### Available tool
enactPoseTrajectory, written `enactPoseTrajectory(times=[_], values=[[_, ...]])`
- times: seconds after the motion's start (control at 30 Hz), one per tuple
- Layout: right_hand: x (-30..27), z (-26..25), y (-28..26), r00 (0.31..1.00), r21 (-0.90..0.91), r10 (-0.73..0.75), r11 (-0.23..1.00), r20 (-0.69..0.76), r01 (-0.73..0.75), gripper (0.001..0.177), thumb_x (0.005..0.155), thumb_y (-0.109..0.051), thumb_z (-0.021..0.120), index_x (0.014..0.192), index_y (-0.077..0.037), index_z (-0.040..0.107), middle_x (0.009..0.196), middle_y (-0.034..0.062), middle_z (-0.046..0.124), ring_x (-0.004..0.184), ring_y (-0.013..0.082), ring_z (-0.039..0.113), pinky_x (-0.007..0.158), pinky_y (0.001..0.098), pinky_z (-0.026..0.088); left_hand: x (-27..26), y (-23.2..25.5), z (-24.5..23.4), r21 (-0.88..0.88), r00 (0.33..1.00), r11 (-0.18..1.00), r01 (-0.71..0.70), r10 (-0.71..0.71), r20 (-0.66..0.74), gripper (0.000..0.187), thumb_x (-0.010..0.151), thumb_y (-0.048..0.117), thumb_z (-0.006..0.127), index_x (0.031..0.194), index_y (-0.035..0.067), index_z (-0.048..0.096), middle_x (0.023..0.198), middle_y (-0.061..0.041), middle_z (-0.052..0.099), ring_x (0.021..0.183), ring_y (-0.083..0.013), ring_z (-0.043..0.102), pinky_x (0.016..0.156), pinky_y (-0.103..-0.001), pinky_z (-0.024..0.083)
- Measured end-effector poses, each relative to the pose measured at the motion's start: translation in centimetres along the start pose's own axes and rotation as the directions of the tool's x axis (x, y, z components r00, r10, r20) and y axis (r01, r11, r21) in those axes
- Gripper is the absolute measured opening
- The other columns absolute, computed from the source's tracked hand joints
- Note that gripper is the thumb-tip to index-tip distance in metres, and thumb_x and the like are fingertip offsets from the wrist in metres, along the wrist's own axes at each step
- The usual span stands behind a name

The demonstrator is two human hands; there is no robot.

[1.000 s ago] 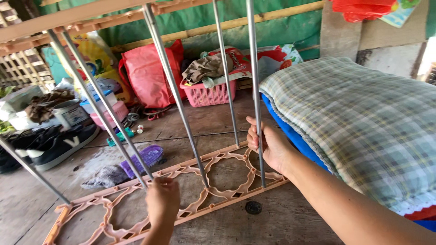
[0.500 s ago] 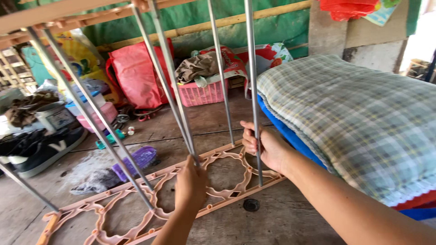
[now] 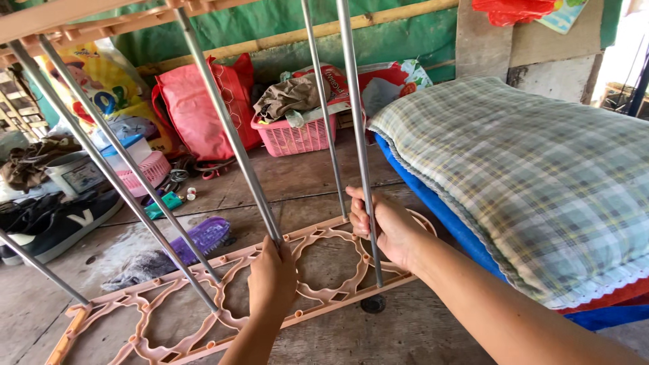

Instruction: The person assembles a dish rack by inserting metal rods into a plastic base and attaching a top plastic frame. They then use a purple brush to clean the assembled rack.

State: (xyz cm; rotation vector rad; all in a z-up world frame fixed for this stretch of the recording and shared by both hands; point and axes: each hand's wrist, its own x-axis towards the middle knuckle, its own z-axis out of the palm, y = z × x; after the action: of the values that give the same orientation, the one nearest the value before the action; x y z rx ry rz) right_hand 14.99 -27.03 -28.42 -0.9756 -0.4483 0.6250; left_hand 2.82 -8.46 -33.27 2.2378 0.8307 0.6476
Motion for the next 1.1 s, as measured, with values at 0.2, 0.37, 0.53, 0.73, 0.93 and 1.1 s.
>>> enactPoseTrajectory(times=[0.2, 0.37, 0.53, 0.73, 0.93, 1.1], values=[[1.9, -0.1, -0.8, 0.993, -0.135, 0.109, 0.984, -0.054, -0.115, 0.029, 0.094, -0.033, 0.069, 0.078, -0.011, 0.060, 0.061, -0.0016, 0.053, 0.054, 0.0099, 0.047, 0.052, 0.0236, 0.040, -0.6, -1.7, -1.1, -0.002, 0.997, 0.998, -0.063, 0.063, -0.038, 0.031, 0.092, 0.031, 0.064, 0.114, 0.010, 0.058, 0.101, -0.019, 0.070, 0.092, -0.0386, 0.070, 0.080, -0.052, 0.055], [7.7, -0.1, -4.0, 0.976, -0.336, -0.070, 0.942, -0.204, -0.003, 0.028, 0.092, -0.033, 0.072, 0.109, -0.014, 0.061, 0.092, -0.0018, 0.065, 0.080, 0.0106, 0.062, 0.070, 0.0297, 0.051, -3.6, -6.8, -4.9, 0.214, 0.850, 0.977, -0.009, 0.120, -0.513, 0.030, 0.089, 0.029, 0.073, 0.111, 0.013, 0.060, 0.111, -0.015, 0.068, 0.102, -0.0355, 0.067, 0.085, -0.047, 0.054], [12.1, 0.3, -4.6, 0.983, -0.467, -0.161, 0.878, -0.087, 0.102, 0.061, 0.090, -0.033, 0.072, 0.145, -0.029, 0.046, 0.136, -0.0046, 0.053, 0.124, 0.0181, 0.052, 0.104, 0.0456, 0.050, -5.4, -12.2, -8.0, 0.158, 0.853, 0.973, 0.169, -0.064, -0.517, 0.041, 0.085, 0.035, 0.075, 0.116, 0.013, 0.059, 0.110, -0.018, 0.067, 0.101, -0.0372, 0.067, 0.087, -0.048, 0.053], [14.6, -0.9, -3.5, 0.987, -0.605, -0.120, 0.795, -0.111, 0.028, 0.047, 0.094, -0.032, 0.063, 0.137, -0.027, 0.048, 0.133, 0.0000, 0.062, 0.127, 0.0199, 0.057, 0.107, 0.0509, 0.046, -4.8, -13.7, -7.9, 0.293, 0.923, 0.876, 0.384, -0.367, -0.111, 0.032, 0.086, 0.045, 0.071, 0.112, 0.027, 0.074, 0.103, -0.011, 0.079, 0.104, -0.0362, 0.074, 0.091, -0.047, 0.057], [12.7, -2.8, -4.1, 0.976, -0.657, -0.207, 0.745, -0.066, 0.114, 0.020, 0.103, -0.027, 0.055, 0.116, -0.019, 0.068, 0.113, -0.0002, 0.070, 0.102, 0.0138, 0.068, 0.093, 0.0430, 0.056, -2.3, -14.6, -6.1, 0.331, 0.943, 0.886, 0.325, -0.280, -0.179, 0.024, 0.091, 0.037, 0.067, 0.109, 0.024, 0.075, 0.101, -0.016, 0.077, 0.100, -0.0398, 0.073, 0.088, -0.051, 0.059], [10.8, -1.5, -4.7, 0.956, -0.662, -0.260, 0.742, -0.139, 0.105, 0.018, 0.101, -0.025, 0.058, 0.112, -0.017, 0.070, 0.107, -0.0005, 0.072, 0.092, 0.0147, 0.069, 0.085, 0.0385, 0.058, 3.3, -16.1, -6.4, 0.397, 0.949, 0.862, 0.314, -0.284, -0.135, 0.024, 0.094, 0.032, 0.062, 0.113, 0.024, 0.075, 0.109, -0.016, 0.076, 0.104, -0.0382, 0.073, 0.090, -0.051, 0.059]])
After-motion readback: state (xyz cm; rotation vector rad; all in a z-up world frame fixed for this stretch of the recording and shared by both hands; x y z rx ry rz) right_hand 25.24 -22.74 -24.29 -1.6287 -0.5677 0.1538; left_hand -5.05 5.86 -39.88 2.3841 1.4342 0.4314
